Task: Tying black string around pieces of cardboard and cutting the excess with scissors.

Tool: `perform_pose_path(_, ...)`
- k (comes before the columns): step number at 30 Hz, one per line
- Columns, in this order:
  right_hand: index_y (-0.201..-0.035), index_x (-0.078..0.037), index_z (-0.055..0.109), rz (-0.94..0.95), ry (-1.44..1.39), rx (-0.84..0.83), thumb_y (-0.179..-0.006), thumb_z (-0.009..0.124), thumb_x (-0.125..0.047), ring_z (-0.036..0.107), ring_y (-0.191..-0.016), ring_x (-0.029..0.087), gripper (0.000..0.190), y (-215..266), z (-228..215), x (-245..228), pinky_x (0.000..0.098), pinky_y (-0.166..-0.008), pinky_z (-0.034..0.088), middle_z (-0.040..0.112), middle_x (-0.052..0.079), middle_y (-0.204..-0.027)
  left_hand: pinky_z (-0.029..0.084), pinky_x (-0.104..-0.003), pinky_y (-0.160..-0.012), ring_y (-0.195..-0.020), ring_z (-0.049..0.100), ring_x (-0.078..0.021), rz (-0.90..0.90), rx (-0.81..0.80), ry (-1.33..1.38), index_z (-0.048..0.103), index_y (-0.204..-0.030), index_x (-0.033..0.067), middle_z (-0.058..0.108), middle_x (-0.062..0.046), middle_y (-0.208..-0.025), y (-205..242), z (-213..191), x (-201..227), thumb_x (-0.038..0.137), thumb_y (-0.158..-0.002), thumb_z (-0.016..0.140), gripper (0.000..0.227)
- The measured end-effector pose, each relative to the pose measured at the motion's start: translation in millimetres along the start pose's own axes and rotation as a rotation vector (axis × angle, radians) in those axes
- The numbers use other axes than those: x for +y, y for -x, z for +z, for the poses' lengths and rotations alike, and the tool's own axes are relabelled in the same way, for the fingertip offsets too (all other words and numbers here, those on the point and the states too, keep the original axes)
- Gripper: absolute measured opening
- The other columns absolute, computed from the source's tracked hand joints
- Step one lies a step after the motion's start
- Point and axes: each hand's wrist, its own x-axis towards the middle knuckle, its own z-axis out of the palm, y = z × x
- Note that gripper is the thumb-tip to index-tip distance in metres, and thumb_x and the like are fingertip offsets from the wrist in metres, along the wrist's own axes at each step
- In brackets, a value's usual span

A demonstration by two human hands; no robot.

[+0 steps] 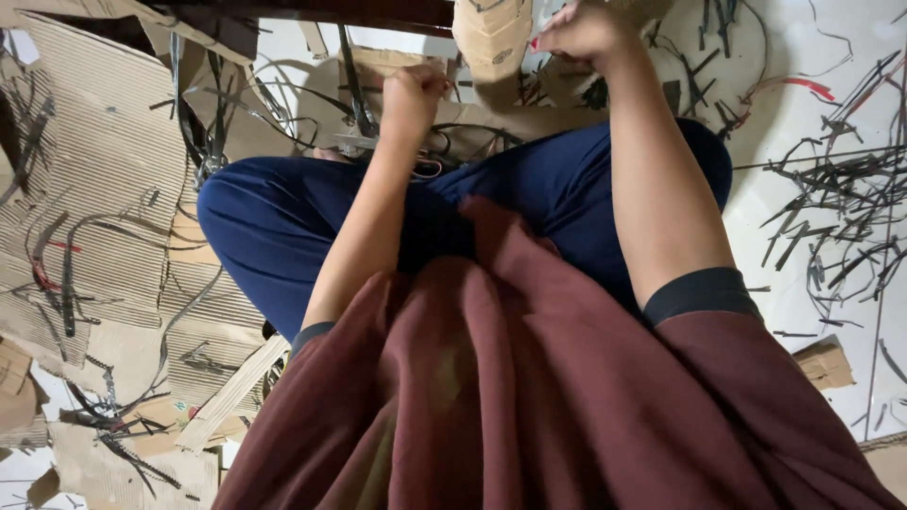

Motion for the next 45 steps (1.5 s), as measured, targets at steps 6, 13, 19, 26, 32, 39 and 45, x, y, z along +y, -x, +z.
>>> perform_pose_path(6,-0.109,-0.007,0.08,-0.359,0.249,0.146,-0.09,0.076,-0.013,0.07,-0.068,0.016,0.021,24,13,5,0.0311,-0.066,0.057,0.078,0.006,-0.089,0.058,-0.028,-0.057,-0.062,0.07,-0.0165,0.193,-0.035,-0.034,0.08,-0.08,0.0049,0.078,-0.005,-0.075,18,-39,60,-0.009,-0.08,0.064,0.021)
perform_pose_path(13,-0.089,-0.006,0.083,-0.651,0.504,0.518,-0.079,0.081,-0.012,0.071,-0.062,0.03,0.011,19,59,29,0.0394,-0.064,0.059,0.077,0.009,-0.078,0.045,-0.04,-0.084,-0.081,0.063,-0.0301,0.434,-0.066,-0.218,0.072,-0.088,0.01,0.066,-0.006,-0.09,33,-36,108,0.018,-0.091,0.065,0.011)
perform_pose_path(19,-0.081,-0.006,0.08,-0.603,0.427,0.575,-0.079,0.077,-0.008,0.065,-0.055,0.032,0.004,73,79,-5,0.0412,-0.055,0.055,0.074,0.011,-0.072,0.053,-0.038,-0.084,-0.095,0.067,-0.0282,0.483,-0.117,0.105,0.068,-0.085,0.004,0.072,-0.006,-0.112,31,-33,116,-0.002,-0.087,0.062,0.009)
perform_pose_path(26,-0.081,-0.007,0.074,-0.497,0.481,0.502,-0.081,0.071,-0.002,0.069,-0.065,0.037,0.007,97,85,-16,0.0463,-0.064,0.055,0.073,0.015,-0.076,0.05,-0.042,-0.087,-0.083,0.068,-0.0347,0.435,0.066,0.064,0.069,-0.087,0.008,0.072,-0.011,-0.084,15,-7,98,0.011,-0.087,0.066,0.005)
perform_pose_path(32,-0.084,-0.006,0.068,-0.969,0.658,0.813,-0.094,0.071,-0.008,0.051,-0.049,0.019,0.012,134,75,-54,0.0308,-0.049,0.048,0.063,0.006,-0.082,0.053,-0.036,-0.081,-0.088,0.072,-0.0252,0.47,0.054,0.099,0.076,-0.094,0.0068,0.078,-0.002,-0.096,20,-8,88,0.013,-0.094,0.063,0.014)
perform_pose_path(39,-0.09,-0.007,0.07,-0.974,0.637,0.738,-0.087,0.077,-0.004,0.059,-0.063,0.022,0.008,149,69,-63,0.0331,-0.059,0.051,0.062,0.003,-0.099,0.057,-0.028,-0.08,-0.089,0.074,-0.0175,0.297,-0.027,0.441,0.069,-0.101,0.0036,0.076,-0.004,-0.099,20,-8,85,-0.002,-0.094,0.065,0.009)
perform_pose_path(45,-0.087,-0.005,0.075,-1.016,0.544,0.738,-0.088,0.076,-0.001,0.056,-0.058,0.02,0.004,152,74,-73,0.0314,-0.054,0.047,0.064,0.003,-0.094,0.052,-0.023,-0.079,-0.089,0.071,-0.0105,0.17,-0.016,0.623,0.051,-0.1,0.0091,0.07,-0.002,-0.089,23,0,75,-0.008,-0.091,0.07,0.027)
